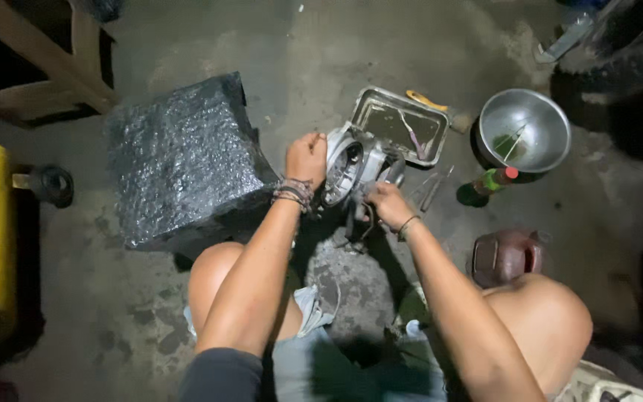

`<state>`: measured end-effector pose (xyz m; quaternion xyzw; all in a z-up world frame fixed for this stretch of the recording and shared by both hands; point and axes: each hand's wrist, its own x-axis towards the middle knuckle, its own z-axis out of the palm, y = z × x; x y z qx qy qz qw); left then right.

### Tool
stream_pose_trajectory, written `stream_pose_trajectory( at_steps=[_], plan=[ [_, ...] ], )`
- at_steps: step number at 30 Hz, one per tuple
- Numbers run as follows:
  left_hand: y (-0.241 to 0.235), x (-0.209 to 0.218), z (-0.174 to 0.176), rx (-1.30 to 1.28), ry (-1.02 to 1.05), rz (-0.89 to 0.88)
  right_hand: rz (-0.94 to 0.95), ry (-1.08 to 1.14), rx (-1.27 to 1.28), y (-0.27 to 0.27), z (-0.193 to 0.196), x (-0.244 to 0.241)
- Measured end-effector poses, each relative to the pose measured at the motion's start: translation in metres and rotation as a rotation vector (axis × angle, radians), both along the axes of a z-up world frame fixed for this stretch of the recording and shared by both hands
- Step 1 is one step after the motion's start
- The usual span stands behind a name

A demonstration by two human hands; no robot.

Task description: The person sits on the floor and cleans a disassembled engine casing using a rag. They wipe the exterior and interior surfaces of the metal part, focusing on the circular opening and surrounding areas.

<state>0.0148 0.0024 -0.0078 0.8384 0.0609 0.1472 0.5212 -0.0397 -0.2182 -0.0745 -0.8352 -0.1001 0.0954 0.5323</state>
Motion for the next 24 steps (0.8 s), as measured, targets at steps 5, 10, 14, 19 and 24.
stream_pose_trajectory(
  at_steps=[5,10,14,19,24],
  plan=[
    [0.004,0.001,0.004,0.024,-0.017,-0.027,-0.048,-0.220,-0.073,0.028,-0.006,-0.007],
    [0.008,-0.001,-0.006,0.034,-0.019,-0.020,-0.019,-0.516,-0.432,0.043,-0.015,-0.016],
    [0.021,-0.009,-0.015,-0.002,0.025,0.007,-0.025,-0.278,-0.496,0.045,-0.020,-0.008],
    [0.024,0.004,-0.024,-0.024,0.031,0.013,-0.171,0.019,0.060,0.013,-0.088,0.013],
    [0.026,-0.004,-0.021,-0.008,0.007,0.044,-0.035,-0.176,-0.187,0.047,-0.051,-0.023]
  ],
)
